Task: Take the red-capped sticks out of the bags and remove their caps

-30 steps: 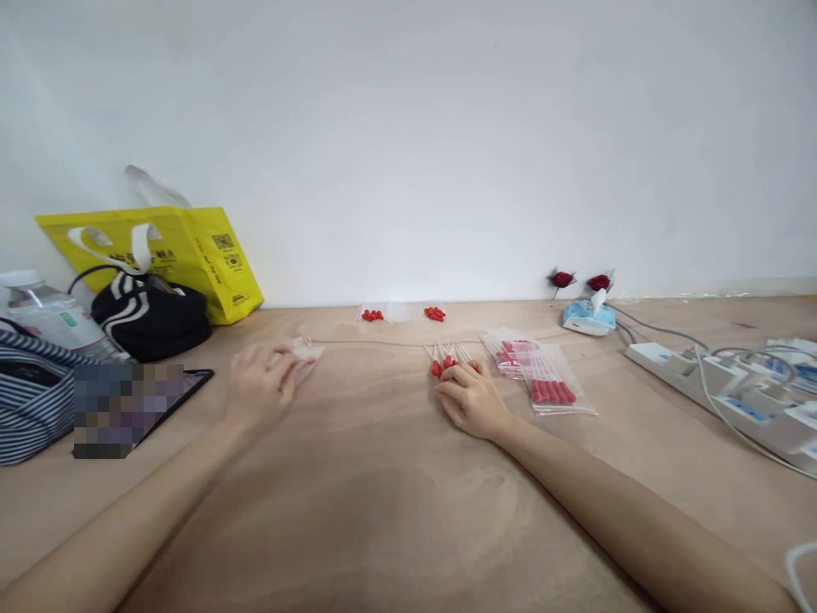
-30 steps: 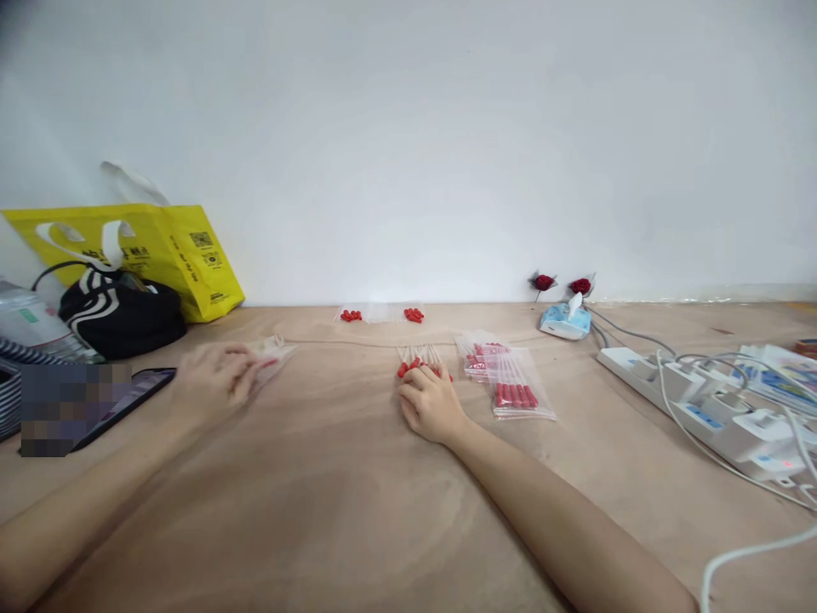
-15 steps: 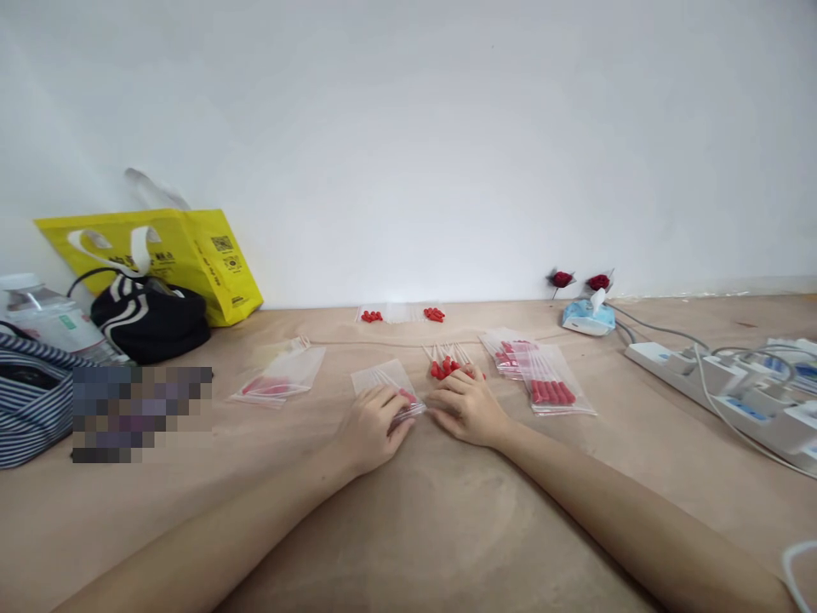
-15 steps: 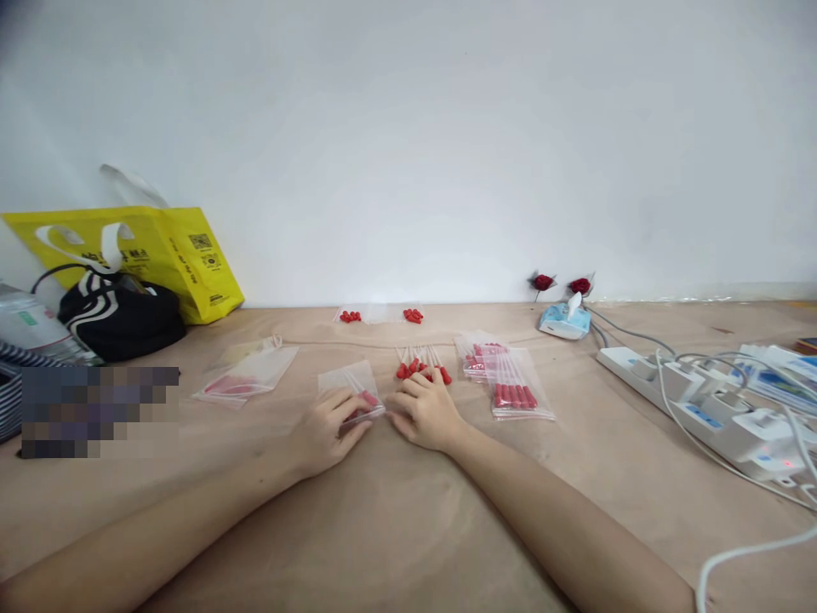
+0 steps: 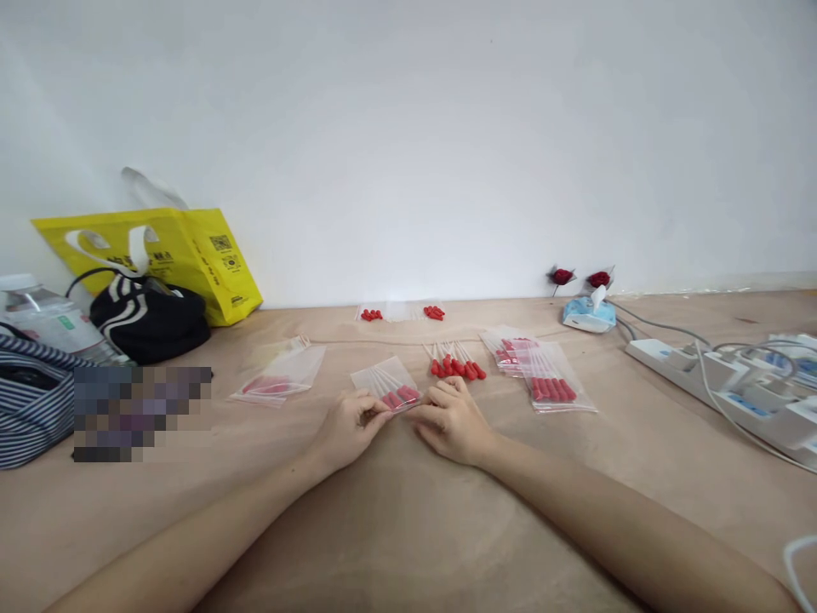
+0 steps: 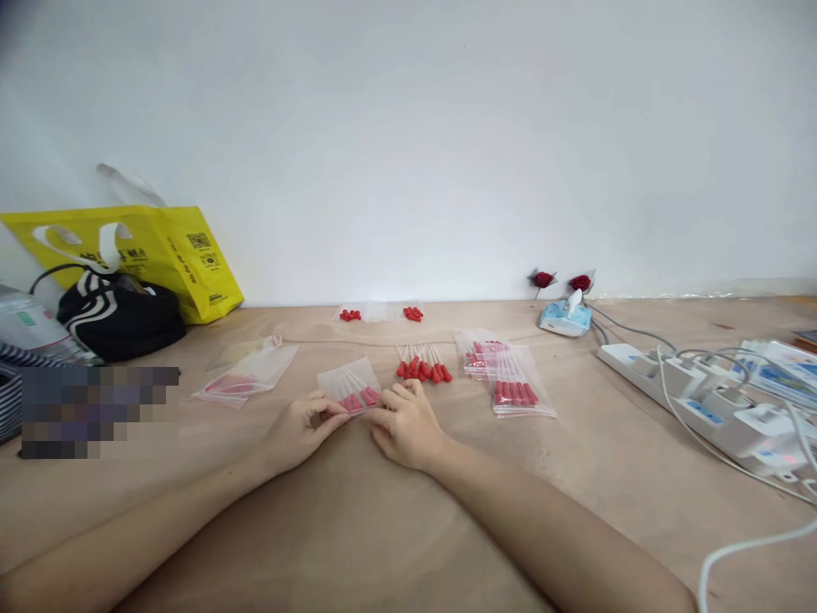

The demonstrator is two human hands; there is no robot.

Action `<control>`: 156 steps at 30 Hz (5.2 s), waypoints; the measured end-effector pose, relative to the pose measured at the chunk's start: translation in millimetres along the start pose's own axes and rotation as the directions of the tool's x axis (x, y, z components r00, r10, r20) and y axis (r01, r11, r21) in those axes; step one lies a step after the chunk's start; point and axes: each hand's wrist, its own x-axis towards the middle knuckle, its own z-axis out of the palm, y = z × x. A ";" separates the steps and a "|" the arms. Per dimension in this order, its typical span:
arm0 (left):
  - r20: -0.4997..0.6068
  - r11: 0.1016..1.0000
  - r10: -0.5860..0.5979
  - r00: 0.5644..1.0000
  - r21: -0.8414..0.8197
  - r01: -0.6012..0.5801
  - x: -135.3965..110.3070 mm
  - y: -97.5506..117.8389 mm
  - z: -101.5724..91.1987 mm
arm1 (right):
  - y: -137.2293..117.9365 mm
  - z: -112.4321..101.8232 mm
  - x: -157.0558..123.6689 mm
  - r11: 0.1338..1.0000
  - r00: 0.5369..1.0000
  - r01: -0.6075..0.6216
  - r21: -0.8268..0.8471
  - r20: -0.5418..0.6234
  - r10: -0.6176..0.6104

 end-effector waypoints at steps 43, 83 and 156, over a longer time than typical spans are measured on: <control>-0.017 0.991 -0.004 1.000 -0.133 0.002 15.4 -1.2 12.5 | 19.3 2.7 4.9 0.993 0.999 0.044 -0.112 -0.008 -0.045; 0.006 0.987 0.004 1.000 -0.158 -0.003 10.5 6.1 21.1 | 6.9 13.6 21.1 0.982 0.972 0.172 -0.076 -0.148 -0.182; 0.284 0.996 0.046 0.958 -0.083 -0.023 5.1 -38.7 -17.4 | 11.9 8.1 12.3 0.548 0.804 -0.557 0.624 0.239 0.544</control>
